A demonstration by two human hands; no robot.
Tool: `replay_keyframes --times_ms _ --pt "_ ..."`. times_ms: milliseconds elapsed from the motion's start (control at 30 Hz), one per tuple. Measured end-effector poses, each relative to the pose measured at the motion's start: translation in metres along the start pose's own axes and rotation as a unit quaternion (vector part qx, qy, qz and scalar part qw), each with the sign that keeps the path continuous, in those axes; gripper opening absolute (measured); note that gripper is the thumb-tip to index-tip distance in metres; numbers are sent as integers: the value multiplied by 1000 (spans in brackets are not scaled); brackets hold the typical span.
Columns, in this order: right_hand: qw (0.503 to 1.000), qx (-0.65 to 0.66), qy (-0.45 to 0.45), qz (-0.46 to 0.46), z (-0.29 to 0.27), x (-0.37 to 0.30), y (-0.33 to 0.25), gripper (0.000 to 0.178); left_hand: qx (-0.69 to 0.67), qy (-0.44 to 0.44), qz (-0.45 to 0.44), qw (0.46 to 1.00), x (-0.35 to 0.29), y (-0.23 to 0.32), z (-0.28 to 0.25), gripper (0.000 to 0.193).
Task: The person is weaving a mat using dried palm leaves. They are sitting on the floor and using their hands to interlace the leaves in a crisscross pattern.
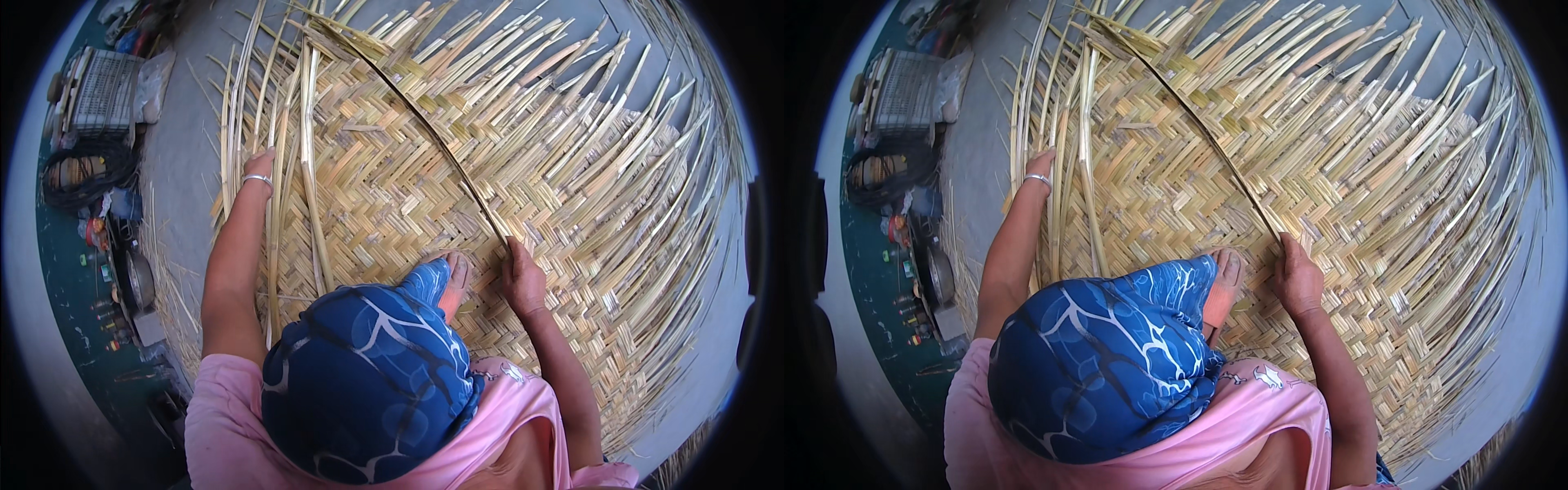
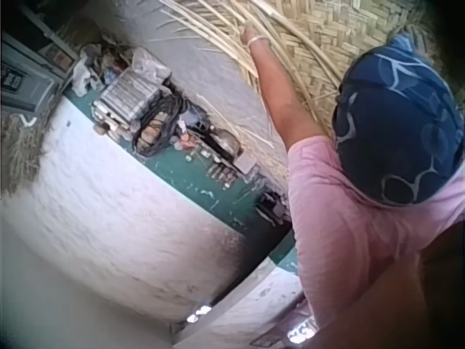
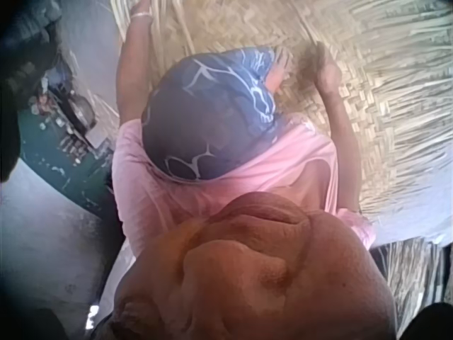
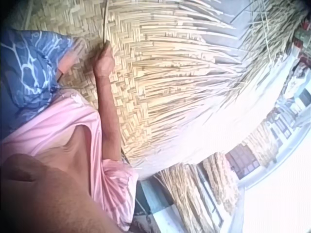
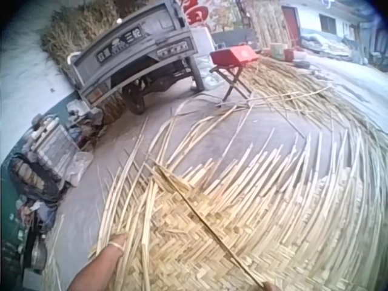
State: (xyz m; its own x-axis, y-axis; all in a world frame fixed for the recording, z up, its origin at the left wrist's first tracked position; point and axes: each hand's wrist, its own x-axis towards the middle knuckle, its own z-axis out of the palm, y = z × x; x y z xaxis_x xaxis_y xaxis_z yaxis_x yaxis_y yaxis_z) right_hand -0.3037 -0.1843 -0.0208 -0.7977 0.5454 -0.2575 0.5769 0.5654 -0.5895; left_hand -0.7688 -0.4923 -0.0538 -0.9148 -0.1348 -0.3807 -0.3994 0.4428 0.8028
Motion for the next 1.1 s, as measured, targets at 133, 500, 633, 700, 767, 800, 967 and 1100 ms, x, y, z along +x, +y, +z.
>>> replay_keyframes --times_ms 133,500,633,700,767,800,967,1100 --pt "1000 0 -2 -2 -1 0 -2 38 132 20 107 985 0 7 -13 25" --pt "999 32 -21 19 -6 1 -7 35 56 9 77 995 -12 51 -25 17" --pt "999 29 13 -21 1 -1 1 36 23 13 53 998 -19 36 -6 20" --pt "1000 22 12 -18 1 -1 0 35 30 14 35 999 -22 32 2 24" --pt "1000 17 13 -17 1 -1 1 35 46 11 11 999 -27 33 7 30" --pt "1000 16 13 -18 2 -1 2 35 53 10 -1 999 -28 34 8 32" --pt "1000 11 16 -13 2 -1 2 34 76 6 20 997 -39 39 14 35" --pt "999 25 7 18 -1 0 -1 23 65 -15 20 998 -56 48 19 35"
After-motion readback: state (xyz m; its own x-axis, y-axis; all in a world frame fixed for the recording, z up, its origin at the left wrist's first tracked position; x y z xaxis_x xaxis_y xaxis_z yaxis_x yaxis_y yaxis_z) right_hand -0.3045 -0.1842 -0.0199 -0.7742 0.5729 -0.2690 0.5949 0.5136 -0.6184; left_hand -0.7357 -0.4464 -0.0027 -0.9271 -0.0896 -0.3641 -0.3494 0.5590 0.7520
